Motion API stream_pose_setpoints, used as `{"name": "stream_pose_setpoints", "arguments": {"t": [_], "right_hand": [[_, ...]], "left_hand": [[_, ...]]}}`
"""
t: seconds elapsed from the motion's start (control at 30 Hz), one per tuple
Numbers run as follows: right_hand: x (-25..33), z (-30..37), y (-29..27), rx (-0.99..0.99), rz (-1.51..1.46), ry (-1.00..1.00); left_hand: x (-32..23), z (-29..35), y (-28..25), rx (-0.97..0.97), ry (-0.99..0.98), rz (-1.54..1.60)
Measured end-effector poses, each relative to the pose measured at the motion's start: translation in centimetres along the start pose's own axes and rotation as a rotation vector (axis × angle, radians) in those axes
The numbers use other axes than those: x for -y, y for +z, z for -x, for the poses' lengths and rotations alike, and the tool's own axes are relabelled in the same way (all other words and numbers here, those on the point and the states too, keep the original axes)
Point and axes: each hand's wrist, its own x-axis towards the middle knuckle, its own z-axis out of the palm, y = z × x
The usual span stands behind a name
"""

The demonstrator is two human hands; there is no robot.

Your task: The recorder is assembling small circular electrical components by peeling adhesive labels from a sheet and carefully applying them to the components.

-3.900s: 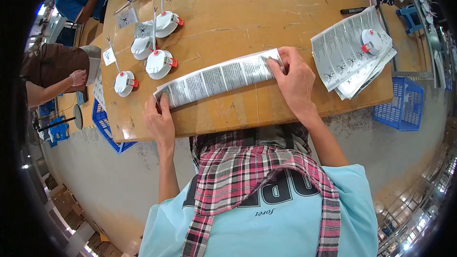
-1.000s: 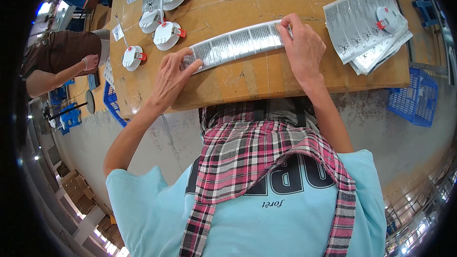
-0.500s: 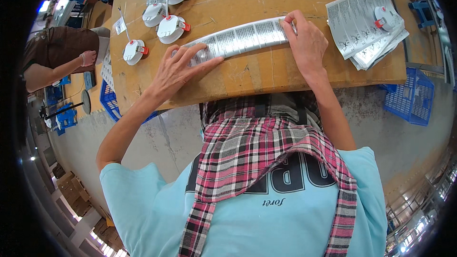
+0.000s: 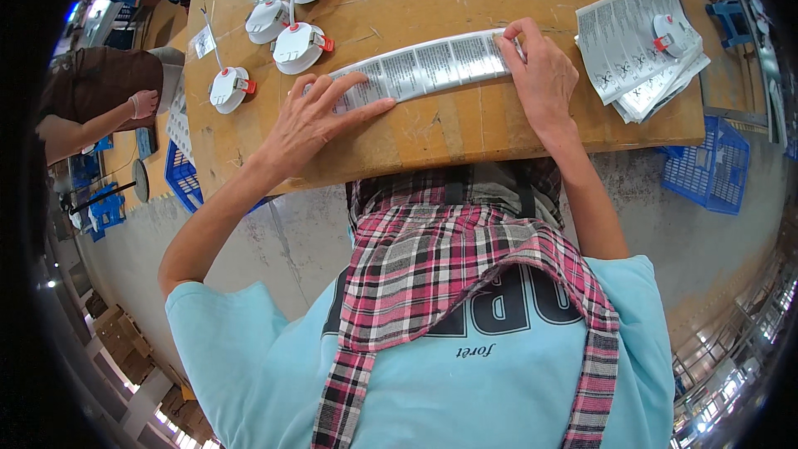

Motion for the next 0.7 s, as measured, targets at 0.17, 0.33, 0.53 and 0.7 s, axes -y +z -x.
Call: {"name": "stream_pose_setpoints", "arguments": {"t": [0.17, 0.33, 0.53, 0.7], "right_hand": [[-0.1, -0.7, 0.1, -0.071, 0.019, -0.045], [-0.1, -0.8, 0.4, -0.123, 0.045, -0.209], [-0.1, 0.3, -0.4, -0.133, 0.006, -0.245], [0.4, 0.3, -1.1, -0.115, 0.031, -0.24]], "left_hand": [[0.5, -1.0, -0.9, -0.037, 0.097, 0.208], [0.5, -1.4, -0.4, -0.115, 0.248, 0.294], [-0.5, -3.2, 0.6, -0.202, 0.306, 0.237], [-1.1, -4.0, -0.3, -0.212, 0.312, 0.227]]}}
